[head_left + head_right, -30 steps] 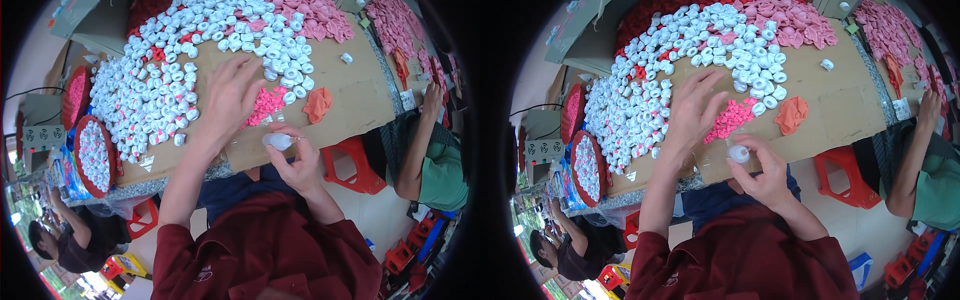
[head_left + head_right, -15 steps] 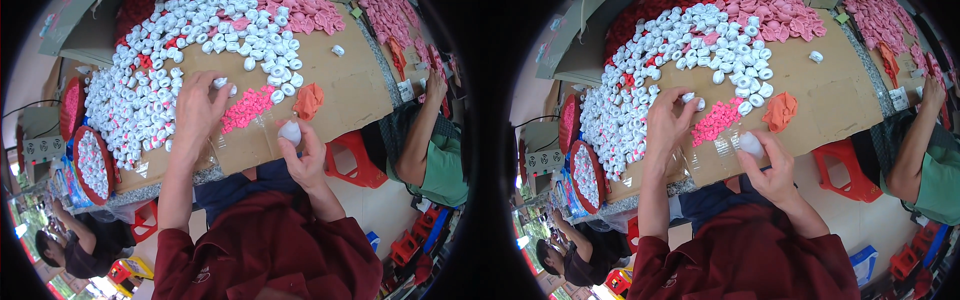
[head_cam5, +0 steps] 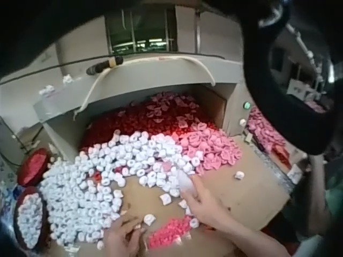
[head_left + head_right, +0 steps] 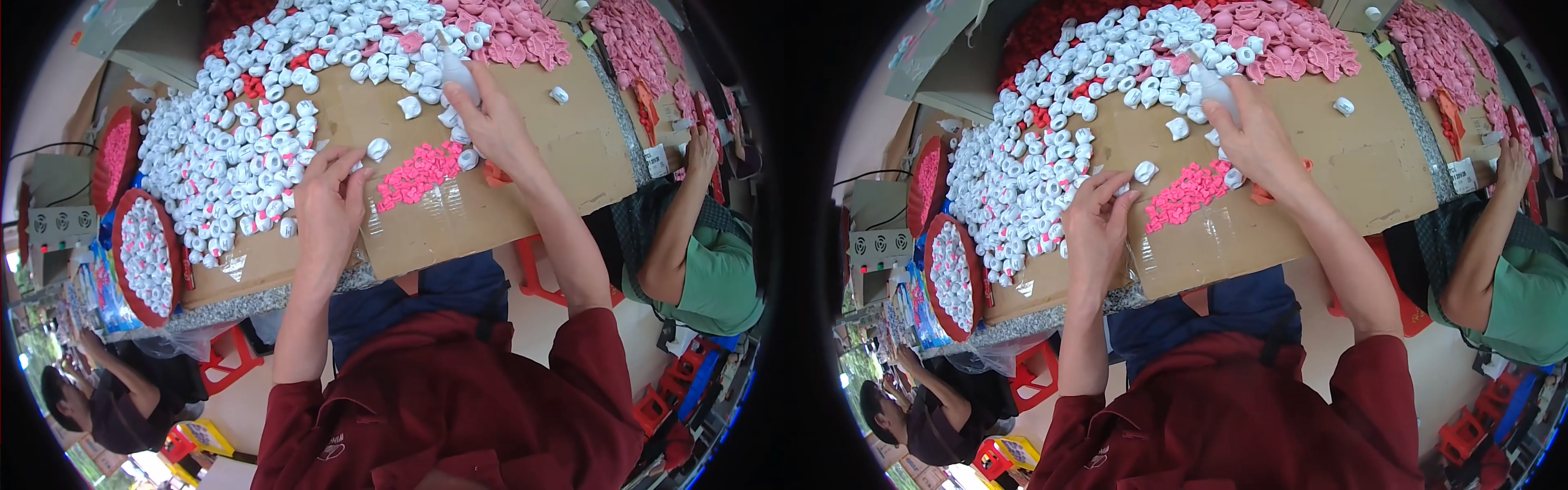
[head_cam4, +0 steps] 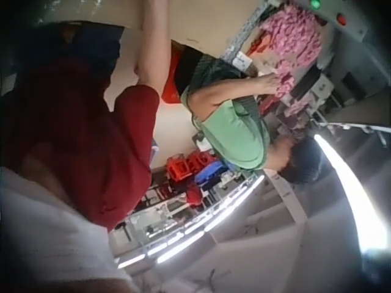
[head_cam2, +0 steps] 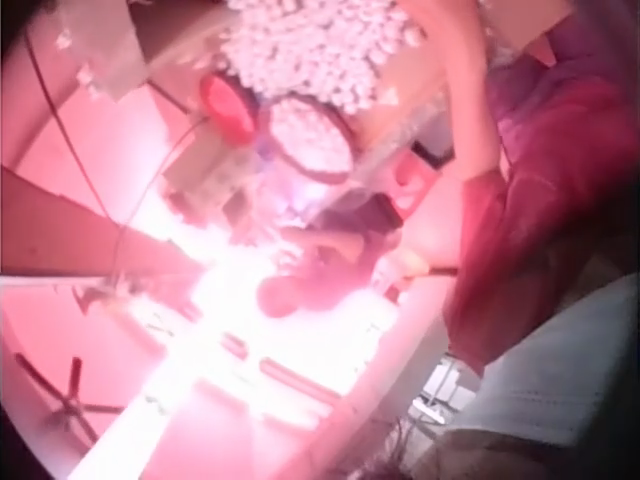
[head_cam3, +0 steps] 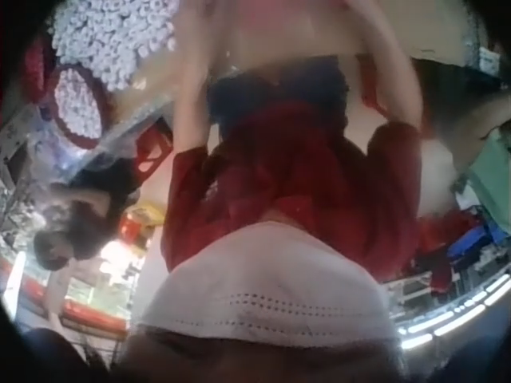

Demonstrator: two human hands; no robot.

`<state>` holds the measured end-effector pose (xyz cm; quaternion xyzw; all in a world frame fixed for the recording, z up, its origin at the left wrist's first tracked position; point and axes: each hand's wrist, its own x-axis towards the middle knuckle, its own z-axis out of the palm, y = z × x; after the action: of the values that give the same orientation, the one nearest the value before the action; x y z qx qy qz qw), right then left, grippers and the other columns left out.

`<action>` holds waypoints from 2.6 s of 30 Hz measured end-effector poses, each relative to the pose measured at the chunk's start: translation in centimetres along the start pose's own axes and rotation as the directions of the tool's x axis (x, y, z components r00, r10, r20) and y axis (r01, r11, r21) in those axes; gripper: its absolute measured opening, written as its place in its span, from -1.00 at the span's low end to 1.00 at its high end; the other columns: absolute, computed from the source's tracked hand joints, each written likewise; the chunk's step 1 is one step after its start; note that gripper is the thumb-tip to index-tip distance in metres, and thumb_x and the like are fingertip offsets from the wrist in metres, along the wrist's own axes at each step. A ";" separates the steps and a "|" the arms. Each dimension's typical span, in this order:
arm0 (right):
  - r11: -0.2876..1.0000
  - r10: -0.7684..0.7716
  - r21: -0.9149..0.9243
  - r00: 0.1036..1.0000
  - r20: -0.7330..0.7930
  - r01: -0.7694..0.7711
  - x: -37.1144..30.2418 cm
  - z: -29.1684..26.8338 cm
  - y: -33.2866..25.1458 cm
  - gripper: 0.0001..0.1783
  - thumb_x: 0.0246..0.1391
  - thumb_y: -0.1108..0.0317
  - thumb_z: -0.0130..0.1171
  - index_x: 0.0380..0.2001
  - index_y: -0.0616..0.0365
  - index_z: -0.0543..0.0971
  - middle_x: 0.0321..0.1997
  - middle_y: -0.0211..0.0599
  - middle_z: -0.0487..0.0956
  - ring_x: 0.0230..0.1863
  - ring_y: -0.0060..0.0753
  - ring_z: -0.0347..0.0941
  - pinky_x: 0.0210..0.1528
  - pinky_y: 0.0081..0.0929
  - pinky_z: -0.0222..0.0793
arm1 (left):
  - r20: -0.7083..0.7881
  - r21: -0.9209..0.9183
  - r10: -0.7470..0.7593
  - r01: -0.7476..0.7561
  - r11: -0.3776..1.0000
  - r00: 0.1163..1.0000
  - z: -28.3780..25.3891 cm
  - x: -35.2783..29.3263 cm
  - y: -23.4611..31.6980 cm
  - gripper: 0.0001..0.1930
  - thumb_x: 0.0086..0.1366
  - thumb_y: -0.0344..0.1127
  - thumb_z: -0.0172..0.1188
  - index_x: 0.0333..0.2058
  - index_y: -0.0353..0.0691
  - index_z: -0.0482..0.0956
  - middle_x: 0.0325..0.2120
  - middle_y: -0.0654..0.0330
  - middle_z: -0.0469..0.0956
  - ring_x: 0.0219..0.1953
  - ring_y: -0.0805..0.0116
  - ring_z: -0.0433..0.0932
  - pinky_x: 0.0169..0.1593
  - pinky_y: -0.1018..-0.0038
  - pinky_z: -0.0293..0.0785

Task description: Applying glue to white plastic pieces and attaching small pink decorative flowers.

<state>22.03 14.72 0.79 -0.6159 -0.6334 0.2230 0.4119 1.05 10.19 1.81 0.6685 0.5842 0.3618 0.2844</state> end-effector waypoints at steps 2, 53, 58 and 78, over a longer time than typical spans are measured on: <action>0.999 -0.042 0.030 0.995 0.092 0.040 0.5 0.9 -0.6 -0.59 0.10 0.16 -0.03 -0.07 0.21 0.32 -0.36 -0.28 0.42 -0.43 -0.56 0.28 -0.40 -0.58 0.22 | -0.049 0.044 0.102 -0.100 0.994 0.994 0.0 -0.6 -0.6 -0.79 0.03 -0.53 0.15 -0.29 -0.35 0.55 -0.35 0.03 0.48 -0.43 0.22 0.50 -0.37 0.45 0.41; 0.840 0.153 0.492 0.970 0.188 -0.228 -13.6 -1.2 -5.5 -0.74 -0.15 0.42 0.22 -0.34 0.35 0.54 -0.48 -0.37 0.52 -0.47 -0.65 0.37 -0.41 -0.72 0.27 | 0.271 -0.795 -0.218 0.346 0.498 0.938 -0.6 -6.9 -2.4 -0.70 0.02 -0.69 0.14 -0.20 -0.44 0.46 -0.24 0.16 0.45 -0.23 0.45 0.49 -0.15 0.62 0.45; 0.831 0.199 0.489 0.962 0.186 -0.266 -13.7 -1.4 -5.3 -0.75 -0.15 0.43 0.22 -0.35 0.35 0.54 -0.48 -0.37 0.53 -0.47 -0.66 0.37 -0.40 -0.72 0.27 | 0.264 -0.795 -0.227 0.345 0.499 0.937 -0.6 -6.8 -2.3 -0.70 0.02 -0.69 0.14 -0.20 -0.43 0.47 -0.24 0.16 0.45 -0.22 0.45 0.49 -0.15 0.62 0.45; 0.815 0.186 0.513 0.960 0.209 -0.269 -13.3 -1.2 -5.5 -0.76 -0.15 0.45 0.20 -0.35 0.36 0.54 -0.47 -0.36 0.53 -0.46 -0.65 0.37 -0.38 -0.72 0.27 | 0.240 -0.794 -0.245 0.335 0.507 0.939 -0.4 -6.7 -1.9 -0.70 0.01 -0.66 0.16 -0.21 -0.41 0.47 -0.33 0.16 0.52 -0.29 0.47 0.50 -0.20 0.62 0.45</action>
<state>18.36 0.88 2.54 -0.5289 -0.4963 0.4843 0.4892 -0.77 3.89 -0.47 0.3661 0.4354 0.5067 0.6478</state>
